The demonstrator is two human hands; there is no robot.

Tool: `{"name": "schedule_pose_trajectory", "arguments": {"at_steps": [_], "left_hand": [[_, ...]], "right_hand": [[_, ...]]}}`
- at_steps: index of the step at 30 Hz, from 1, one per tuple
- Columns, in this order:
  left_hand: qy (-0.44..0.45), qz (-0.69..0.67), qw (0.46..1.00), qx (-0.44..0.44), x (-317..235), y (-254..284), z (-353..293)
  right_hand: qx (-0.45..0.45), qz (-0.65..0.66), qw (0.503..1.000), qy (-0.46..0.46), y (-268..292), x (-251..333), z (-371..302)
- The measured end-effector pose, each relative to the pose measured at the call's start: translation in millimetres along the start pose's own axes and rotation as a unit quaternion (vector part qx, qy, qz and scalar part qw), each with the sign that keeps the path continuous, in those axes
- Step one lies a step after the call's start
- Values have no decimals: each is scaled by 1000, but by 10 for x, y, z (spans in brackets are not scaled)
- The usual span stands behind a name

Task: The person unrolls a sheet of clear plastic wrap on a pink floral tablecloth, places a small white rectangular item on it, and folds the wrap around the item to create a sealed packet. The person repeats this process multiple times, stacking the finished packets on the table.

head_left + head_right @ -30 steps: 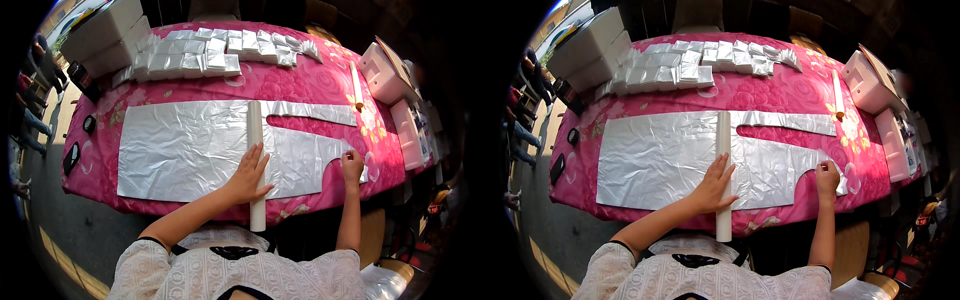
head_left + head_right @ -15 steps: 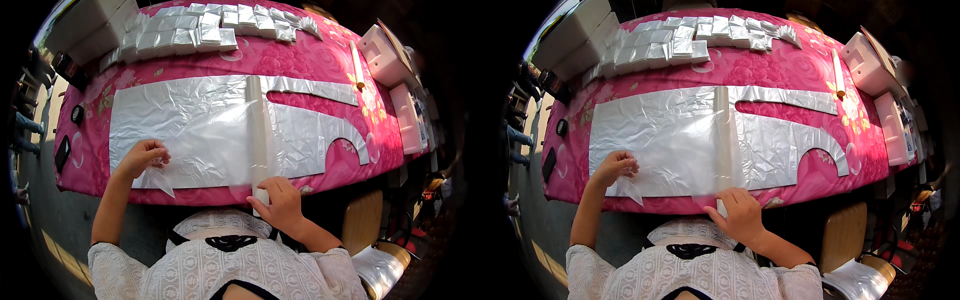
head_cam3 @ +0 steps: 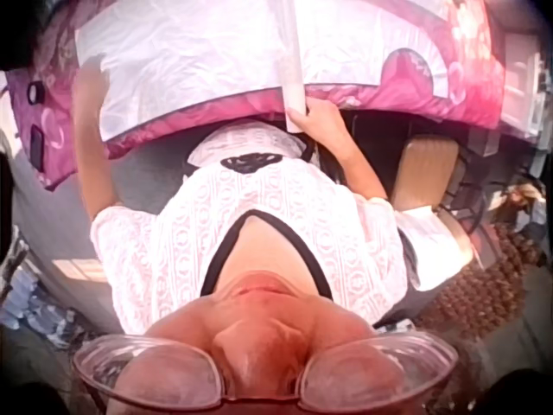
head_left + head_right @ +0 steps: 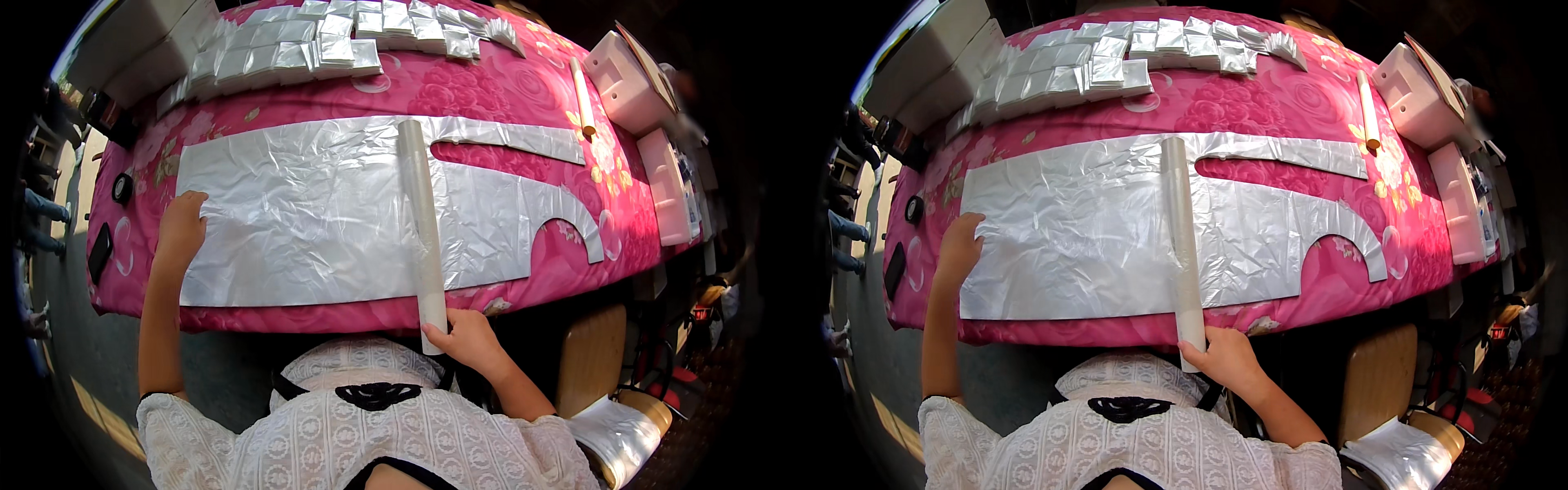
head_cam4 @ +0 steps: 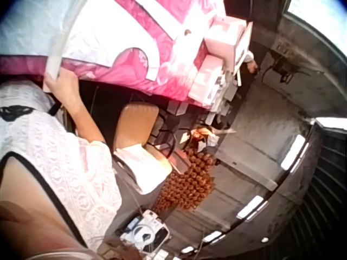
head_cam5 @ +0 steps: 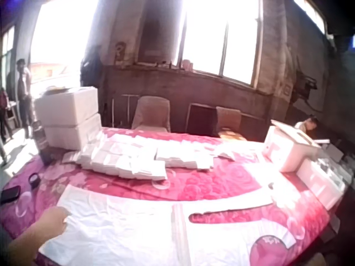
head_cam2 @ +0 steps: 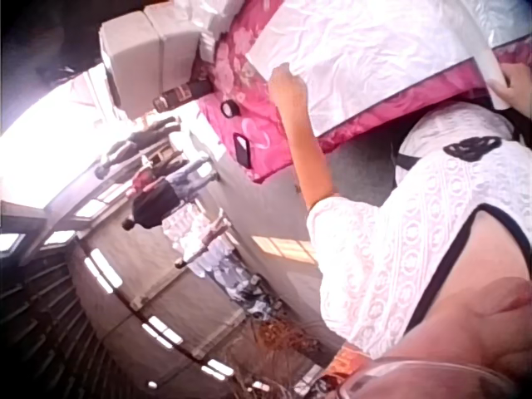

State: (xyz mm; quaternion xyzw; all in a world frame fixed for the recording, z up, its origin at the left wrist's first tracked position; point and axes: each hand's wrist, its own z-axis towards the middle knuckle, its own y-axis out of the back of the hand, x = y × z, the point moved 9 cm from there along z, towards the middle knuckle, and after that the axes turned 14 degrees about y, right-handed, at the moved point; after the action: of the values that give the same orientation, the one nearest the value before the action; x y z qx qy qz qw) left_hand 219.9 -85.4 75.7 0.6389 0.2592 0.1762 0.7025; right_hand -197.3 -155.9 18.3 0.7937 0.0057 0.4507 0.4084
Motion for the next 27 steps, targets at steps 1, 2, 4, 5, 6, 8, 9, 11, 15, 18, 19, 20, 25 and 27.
{"name": "schedule_pose_trajectory", "arguments": {"at_steps": [1, 2, 4, 5, 6, 8, 9, 11, 15, 18, 19, 20, 25, 27], "left_hand": [[-28, -50, 998, -8, -333, 81, -74], [-56, -99, 993, -18, -667, 147, -161], [-146, -226, 962, 40, -1340, 104, -348], [-162, -254, 952, 58, -1541, 41, -410], [-173, -269, 946, 50, -1681, -46, -431], [-187, -293, 937, 45, -1881, -187, -443], [-180, -315, 930, 51, -1902, -183, -438], [-157, -340, 925, 60, -1900, -259, -351], [-169, -307, 936, 31, -1854, -318, -89], [-203, -247, 947, -24, -1780, -209, 278], [-214, -205, 953, -54, -1755, -174, 488], [-226, -170, 956, -80, -1805, -126, 711], [-257, 37, 954, -147, -2004, -349, 1757], [-253, 43, 958, -130, -2018, -437, 1985]], "right_hand": [[8, -4, 1000, -3, -23, -18, -9], [16, -7, 1000, -6, -44, -38, -12], [57, -25, 998, -10, -35, -71, -2], [94, -38, 995, -6, -27, -62, 25], [127, -52, 991, -2, 3, -60, 65], [66, -46, 997, 13, 399, -44, 282], [8, -14, 1000, 1, 658, 10, 483], [-67, 95, 992, 43, 1018, 58, 1063], [-166, 188, 965, 71, 1524, 61, 2543], [-216, 73, 968, 103, 1598, -100, 3825], [-207, 80, 971, 94, 1521, -68, 4120], [-203, 86, 972, 81, 1518, -70, 4311], [-174, 72, 981, -41, 1489, -103, 4804], [-144, 141, 978, -57, 1388, -3, 4797]]}}
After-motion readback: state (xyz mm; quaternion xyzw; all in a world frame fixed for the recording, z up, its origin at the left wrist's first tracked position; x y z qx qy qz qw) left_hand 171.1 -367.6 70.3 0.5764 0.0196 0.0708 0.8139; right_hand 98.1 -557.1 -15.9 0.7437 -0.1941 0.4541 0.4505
